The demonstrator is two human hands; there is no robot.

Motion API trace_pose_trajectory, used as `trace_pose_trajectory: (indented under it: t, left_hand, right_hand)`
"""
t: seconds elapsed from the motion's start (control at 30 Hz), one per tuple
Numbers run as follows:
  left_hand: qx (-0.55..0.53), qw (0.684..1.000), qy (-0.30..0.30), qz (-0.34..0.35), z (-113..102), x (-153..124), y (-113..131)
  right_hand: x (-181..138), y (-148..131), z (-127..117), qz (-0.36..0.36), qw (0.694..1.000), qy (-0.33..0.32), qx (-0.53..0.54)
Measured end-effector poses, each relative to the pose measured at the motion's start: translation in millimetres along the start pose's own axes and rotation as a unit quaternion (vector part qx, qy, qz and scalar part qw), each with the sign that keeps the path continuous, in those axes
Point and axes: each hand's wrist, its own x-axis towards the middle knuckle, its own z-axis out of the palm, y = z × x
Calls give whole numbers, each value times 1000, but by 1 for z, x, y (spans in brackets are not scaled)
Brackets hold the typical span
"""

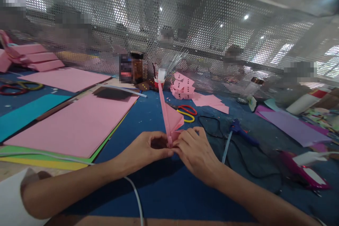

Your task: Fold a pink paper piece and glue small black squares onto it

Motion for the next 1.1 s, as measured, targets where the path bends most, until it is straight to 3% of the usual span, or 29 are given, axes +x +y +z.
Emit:
trace_pose_trajectory:
  t: [0.2,1.1]
  left_hand:
    - [34,999,40,13,1,2,-8]
    - [80,994,71,19,1,2,-9]
  right_hand:
    - [2,-2,-1,-7,1000,-2,-29]
    - [3,-2,2,-39,997,11,-72]
